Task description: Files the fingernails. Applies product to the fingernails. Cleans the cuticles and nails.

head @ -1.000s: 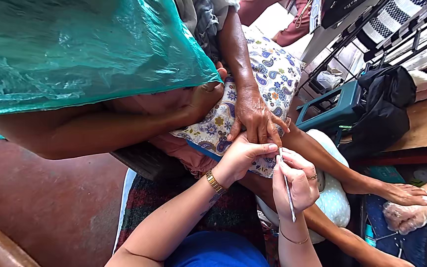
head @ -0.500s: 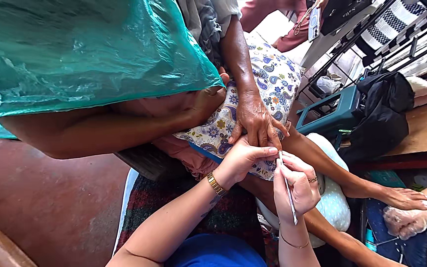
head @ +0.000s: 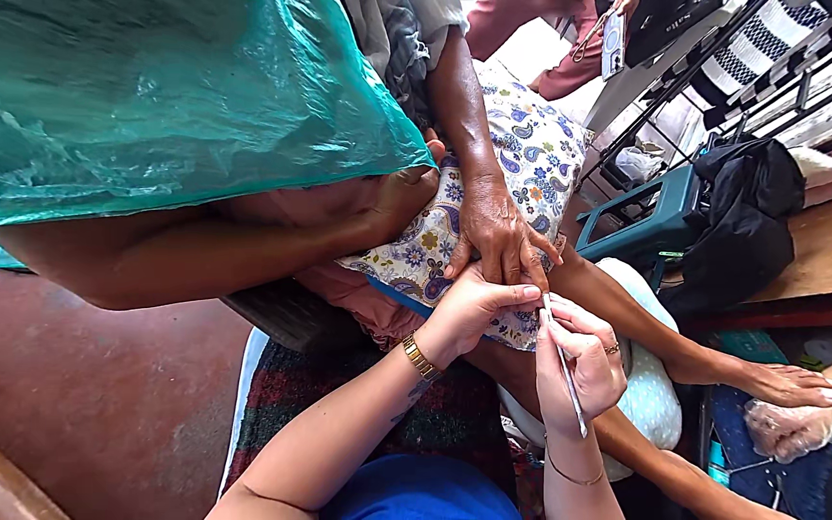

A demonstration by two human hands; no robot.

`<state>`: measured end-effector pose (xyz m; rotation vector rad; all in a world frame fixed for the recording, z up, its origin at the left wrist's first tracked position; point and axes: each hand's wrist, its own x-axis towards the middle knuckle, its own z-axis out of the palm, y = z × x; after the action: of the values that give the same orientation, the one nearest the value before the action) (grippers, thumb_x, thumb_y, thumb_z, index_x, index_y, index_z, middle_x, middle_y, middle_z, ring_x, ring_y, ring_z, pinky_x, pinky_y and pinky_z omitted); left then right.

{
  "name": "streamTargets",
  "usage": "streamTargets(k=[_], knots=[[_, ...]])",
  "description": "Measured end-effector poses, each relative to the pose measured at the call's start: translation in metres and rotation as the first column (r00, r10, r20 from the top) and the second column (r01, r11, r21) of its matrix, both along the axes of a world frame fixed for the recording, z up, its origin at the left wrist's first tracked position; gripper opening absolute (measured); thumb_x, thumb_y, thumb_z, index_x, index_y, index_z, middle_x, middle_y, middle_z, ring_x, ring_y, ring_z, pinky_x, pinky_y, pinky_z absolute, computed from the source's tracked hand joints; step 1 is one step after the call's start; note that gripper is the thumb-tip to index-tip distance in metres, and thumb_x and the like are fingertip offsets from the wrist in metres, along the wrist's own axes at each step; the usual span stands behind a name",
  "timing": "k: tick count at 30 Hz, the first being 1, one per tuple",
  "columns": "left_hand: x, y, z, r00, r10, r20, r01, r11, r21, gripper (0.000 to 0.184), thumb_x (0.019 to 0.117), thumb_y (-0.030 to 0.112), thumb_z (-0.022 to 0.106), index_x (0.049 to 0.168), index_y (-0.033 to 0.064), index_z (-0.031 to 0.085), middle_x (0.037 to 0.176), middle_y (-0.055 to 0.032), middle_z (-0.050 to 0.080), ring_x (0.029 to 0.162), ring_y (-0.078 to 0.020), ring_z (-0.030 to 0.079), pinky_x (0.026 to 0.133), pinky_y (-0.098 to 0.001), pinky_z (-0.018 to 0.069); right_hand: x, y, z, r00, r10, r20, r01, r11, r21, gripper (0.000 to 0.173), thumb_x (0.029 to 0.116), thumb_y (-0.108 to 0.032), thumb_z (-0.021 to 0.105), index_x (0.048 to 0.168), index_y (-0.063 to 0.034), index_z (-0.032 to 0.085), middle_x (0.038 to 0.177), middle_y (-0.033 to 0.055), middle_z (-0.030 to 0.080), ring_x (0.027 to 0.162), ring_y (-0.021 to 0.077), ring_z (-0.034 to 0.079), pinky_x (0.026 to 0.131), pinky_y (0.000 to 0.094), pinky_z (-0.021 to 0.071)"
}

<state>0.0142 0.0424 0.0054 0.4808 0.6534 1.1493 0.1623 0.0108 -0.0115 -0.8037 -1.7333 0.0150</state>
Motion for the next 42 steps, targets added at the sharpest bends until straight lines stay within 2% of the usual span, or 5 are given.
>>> streamTargets(k=[19, 25, 31, 36, 42], knots=[[-0.001, -0.001, 0.001, 1.0, -0.004, -0.006, 0.004, 1.0, 0.004, 0.013, 0.0888, -0.015, 0.063, 0.096, -0.0038, 0.065, 0.082, -0.0103, 0.072, 0.074, -0.0139, 0.072, 0.078, -0.0268, 0.061, -0.001, 0.0, 0.001, 1.0, 0.008, -0.029, -0.009, 1.0, -0.024, 0.013, 0.0895, 0.002, 0.067, 0.082, -0.0062, 0.059, 0.099, 0.0075, 0.071, 0.104, 0.0157, 0.073, 0.09, 0.0289, 0.0625], [0.0, 0.0, 0.001, 1.0, 0.002, -0.009, -0.002, 1.0, -0.011, 0.014, 0.0891, -0.015, 0.063, 0.095, -0.003, 0.064, 0.081, -0.0097, 0.072, 0.074, -0.0136, 0.071, 0.078, -0.0268, 0.0611, -0.002, 0.005, -0.005, 1.0, 0.0, -0.004, 0.0, 0.999, 0.054, 0.013, 0.0915, 0.002, 0.066, 0.082, -0.0044, 0.059, 0.099, 0.0094, 0.07, 0.102, 0.017, 0.073, 0.089, 0.0297, 0.063], [0.001, 0.0, 0.002, 1.0, 0.013, -0.017, -0.013, 1.0, -0.018, 0.014, 0.09, -0.015, 0.062, 0.098, -0.0028, 0.064, 0.082, -0.0094, 0.072, 0.073, -0.013, 0.071, 0.077, -0.0265, 0.0611, -0.001, 0.007, -0.008, 0.999, 0.017, -0.035, -0.015, 0.998, 0.058, 0.012, 0.0909, 0.002, 0.067, 0.083, -0.0041, 0.061, 0.099, 0.0098, 0.07, 0.101, 0.0167, 0.073, 0.088, 0.0291, 0.063], [-0.001, -0.002, 0.002, 1.0, 0.001, -0.01, -0.001, 1.0, -0.016, 0.018, 0.0896, -0.015, 0.062, 0.104, -0.0046, 0.064, 0.084, -0.0103, 0.072, 0.075, -0.0144, 0.072, 0.077, -0.027, 0.0616, 0.0, 0.002, 0.0, 0.996, 0.051, -0.077, -0.052, 0.999, -0.016, 0.012, 0.0902, 0.002, 0.067, 0.084, -0.0063, 0.06, 0.1, 0.0072, 0.071, 0.103, 0.0166, 0.073, 0.088, 0.0302, 0.0635], [0.0, -0.001, 0.003, 1.0, 0.005, -0.02, -0.006, 1.0, -0.026, 0.017, 0.0895, -0.016, 0.062, 0.102, -0.0043, 0.064, 0.083, -0.0101, 0.072, 0.074, -0.0137, 0.072, 0.077, -0.0265, 0.0613, -0.001, 0.003, 0.0, 0.999, 0.024, -0.039, -0.024, 1.0, 0.002, 0.012, 0.0906, 0.003, 0.066, 0.083, -0.0048, 0.061, 0.1, 0.0091, 0.071, 0.104, 0.0163, 0.073, 0.09, 0.0287, 0.0623]])
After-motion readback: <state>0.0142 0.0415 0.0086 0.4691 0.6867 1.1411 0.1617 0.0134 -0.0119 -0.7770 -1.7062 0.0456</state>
